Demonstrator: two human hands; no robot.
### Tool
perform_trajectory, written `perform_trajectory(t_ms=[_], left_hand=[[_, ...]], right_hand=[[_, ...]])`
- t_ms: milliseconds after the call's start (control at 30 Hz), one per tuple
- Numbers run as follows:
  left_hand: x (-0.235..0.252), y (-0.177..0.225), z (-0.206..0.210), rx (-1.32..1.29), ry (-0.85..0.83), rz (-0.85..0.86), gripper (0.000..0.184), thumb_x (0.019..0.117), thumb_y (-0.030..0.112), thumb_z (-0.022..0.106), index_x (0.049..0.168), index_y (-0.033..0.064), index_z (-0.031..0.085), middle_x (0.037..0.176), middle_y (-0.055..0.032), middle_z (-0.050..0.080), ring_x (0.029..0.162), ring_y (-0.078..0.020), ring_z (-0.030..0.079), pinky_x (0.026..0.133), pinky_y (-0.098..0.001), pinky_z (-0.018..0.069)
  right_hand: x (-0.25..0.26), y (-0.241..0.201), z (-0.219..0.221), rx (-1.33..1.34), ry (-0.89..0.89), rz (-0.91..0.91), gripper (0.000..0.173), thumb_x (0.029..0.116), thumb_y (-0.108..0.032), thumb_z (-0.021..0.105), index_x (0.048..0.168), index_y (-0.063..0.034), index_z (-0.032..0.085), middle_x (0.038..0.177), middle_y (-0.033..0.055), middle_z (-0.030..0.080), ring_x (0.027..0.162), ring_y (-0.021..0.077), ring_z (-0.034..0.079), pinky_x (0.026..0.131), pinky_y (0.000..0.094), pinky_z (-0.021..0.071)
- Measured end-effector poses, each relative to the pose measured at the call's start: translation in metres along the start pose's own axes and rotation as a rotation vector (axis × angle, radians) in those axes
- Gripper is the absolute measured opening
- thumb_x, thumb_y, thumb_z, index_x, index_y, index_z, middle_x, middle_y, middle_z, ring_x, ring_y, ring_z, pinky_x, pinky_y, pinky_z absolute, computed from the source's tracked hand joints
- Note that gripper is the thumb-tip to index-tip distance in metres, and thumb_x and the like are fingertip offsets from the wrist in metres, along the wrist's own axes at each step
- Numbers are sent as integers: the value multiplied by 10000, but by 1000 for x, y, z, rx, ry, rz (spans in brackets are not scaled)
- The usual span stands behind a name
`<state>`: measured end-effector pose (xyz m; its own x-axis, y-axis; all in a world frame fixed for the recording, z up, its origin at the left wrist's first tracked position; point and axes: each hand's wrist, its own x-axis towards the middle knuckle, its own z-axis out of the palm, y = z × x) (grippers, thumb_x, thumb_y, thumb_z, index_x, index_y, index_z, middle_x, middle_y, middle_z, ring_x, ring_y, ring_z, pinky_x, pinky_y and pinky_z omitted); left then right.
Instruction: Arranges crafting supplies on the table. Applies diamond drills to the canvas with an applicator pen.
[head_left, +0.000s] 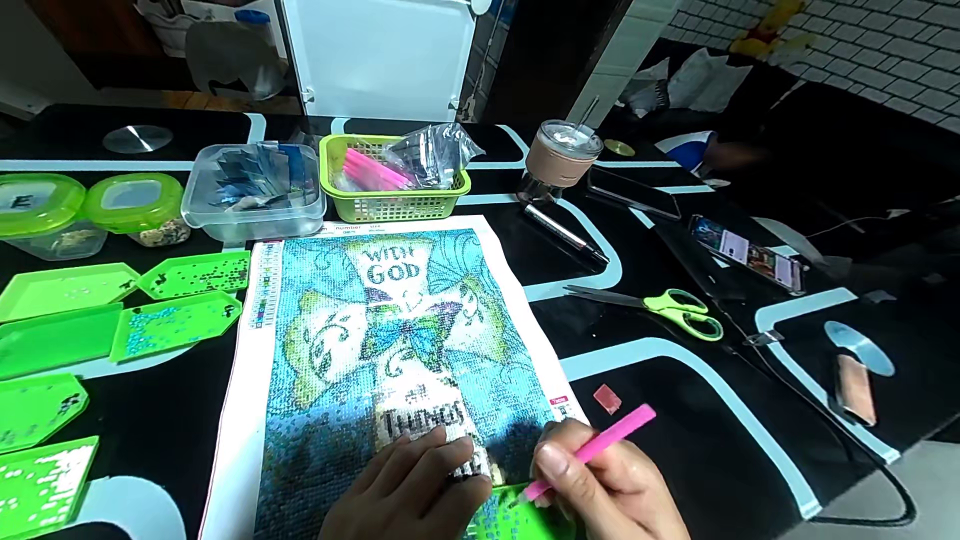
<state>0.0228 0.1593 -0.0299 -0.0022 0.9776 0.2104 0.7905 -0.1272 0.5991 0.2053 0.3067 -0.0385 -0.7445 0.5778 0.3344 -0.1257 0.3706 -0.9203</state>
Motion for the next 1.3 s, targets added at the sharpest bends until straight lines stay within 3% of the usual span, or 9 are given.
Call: perform_trajectory(t_ms=[100,233,467,900,1167,1300], left_hand=[[1,1,-2,4,-28,0,407,928,405,725,1217,118,732,1360,-125,672,1323,-350,586,1095,-493,462],[2,1,-3,-28,-35,-4,422,919,396,738,1220,100,735,1354,-143,674,1313,-368,590,1085,-501,470],[1,1,-5,-42,-59,-12,433,920,391,740,1232,92,730,1363,-153,666,1323,-380,580,1106,-518,449],[1,0,-6,-36,-68,-4,433,932,392,728,1245,94,724,1373,-152,660,1338,-374,569,1120,-506,439],[0,0,-5,-30,-56,-3,428,935,402,720,1237,99,728,1370,-151,663,1334,-373,574,1114,-501,446],[1,0,-5,-30,-55,2,424,938,395,718,1236,94,730,1371,-149,663,1329,-368,577,1107,-496,451]], right_hand=[[9,0,-11,148,152,136,222,1081,-248,529,926,-168,667,785,-97,692,627,-56,607,549,109,496],[19,12,-31,95,260,137,263,1076,-210,525,864,-137,662,739,-53,688,578,-29,605,513,111,485],[17,23,-29,-104,220,-1,228,1080,-209,532,917,-106,654,758,-71,660,630,-37,607,561,111,504],[16,25,-27,-204,206,-41,241,1078,-218,541,911,-93,660,750,-63,652,637,-41,597,562,110,496],[21,15,-23,-696,116,-220,352,1100,-291,478,885,-55,625,711,17,605,637,10,570,591,136,470],[23,14,-20,-787,93,-270,353,1100,-279,463,869,-61,617,706,31,597,632,51,570,587,163,469]])
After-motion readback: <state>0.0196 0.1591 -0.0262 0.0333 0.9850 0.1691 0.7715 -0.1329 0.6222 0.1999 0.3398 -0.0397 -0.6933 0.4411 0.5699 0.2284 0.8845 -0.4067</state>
